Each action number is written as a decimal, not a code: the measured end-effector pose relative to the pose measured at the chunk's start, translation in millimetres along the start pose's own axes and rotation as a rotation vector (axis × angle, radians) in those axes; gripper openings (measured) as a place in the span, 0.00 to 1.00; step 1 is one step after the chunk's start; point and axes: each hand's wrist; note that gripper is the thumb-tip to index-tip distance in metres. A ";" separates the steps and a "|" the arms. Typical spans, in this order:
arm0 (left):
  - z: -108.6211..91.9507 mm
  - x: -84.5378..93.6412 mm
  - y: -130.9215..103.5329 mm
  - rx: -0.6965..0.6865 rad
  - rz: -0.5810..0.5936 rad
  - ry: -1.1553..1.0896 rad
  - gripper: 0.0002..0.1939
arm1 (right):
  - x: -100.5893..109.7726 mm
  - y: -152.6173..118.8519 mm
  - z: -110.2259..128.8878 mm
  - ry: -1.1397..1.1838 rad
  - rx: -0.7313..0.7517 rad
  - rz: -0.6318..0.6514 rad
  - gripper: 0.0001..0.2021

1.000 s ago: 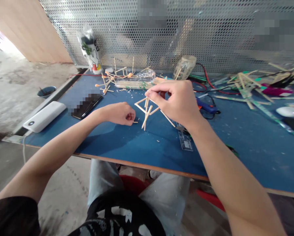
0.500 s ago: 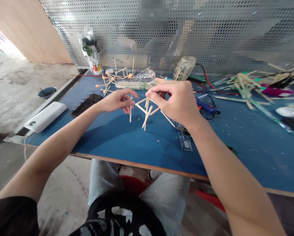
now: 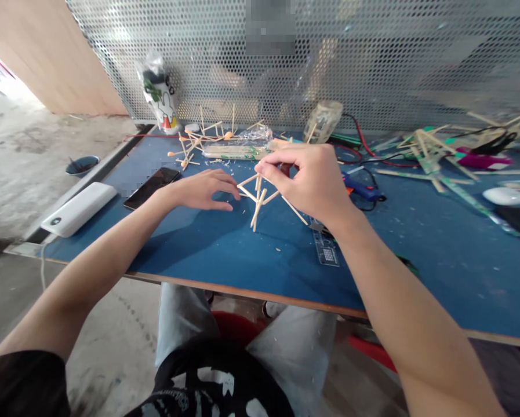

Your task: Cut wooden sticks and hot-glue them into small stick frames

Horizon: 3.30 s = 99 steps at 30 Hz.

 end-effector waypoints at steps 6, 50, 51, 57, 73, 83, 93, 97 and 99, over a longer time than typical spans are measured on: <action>-28.9 -22.8 25.3 0.185 -0.094 0.093 0.28 | 0.4 -0.1 3.0 -0.007 -0.003 0.014 0.07; -42.7 7.8 14.4 0.075 -0.248 -0.683 0.16 | -0.7 -0.3 5.5 0.032 -0.080 -0.046 0.06; -43.6 8.7 14.5 0.075 -0.249 -0.681 0.16 | -0.6 -0.3 5.4 0.032 -0.085 -0.044 0.06; -43.5 7.8 14.8 0.072 -0.260 -0.675 0.15 | -1.1 -0.3 4.5 0.033 -0.081 -0.059 0.06; -44.7 6.6 17.6 0.093 -0.279 -0.662 0.16 | -0.1 -0.7 4.8 0.016 -0.033 -0.035 0.06; -46.6 12.1 14.1 0.077 -0.271 -0.677 0.15 | -1.1 -3.4 15.7 -0.036 0.032 0.035 0.07; -42.2 9.2 12.6 0.051 -0.276 -0.698 0.15 | -5.4 -5.6 18.8 -0.071 0.058 0.066 0.10; -40.5 8.2 11.7 0.053 -0.266 -0.720 0.13 | -7.4 -6.6 21.4 -0.075 0.111 0.059 0.09; -40.2 7.8 11.5 0.053 -0.259 -0.727 0.13 | -7.6 -7.1 23.2 -0.086 0.099 0.071 0.09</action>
Point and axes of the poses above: each hand's wrist, its own y-axis towards the middle knuckle, its own x-axis out of the back of the hand, z = x × y, and after that the axes turned 14 degrees about y, right-handed
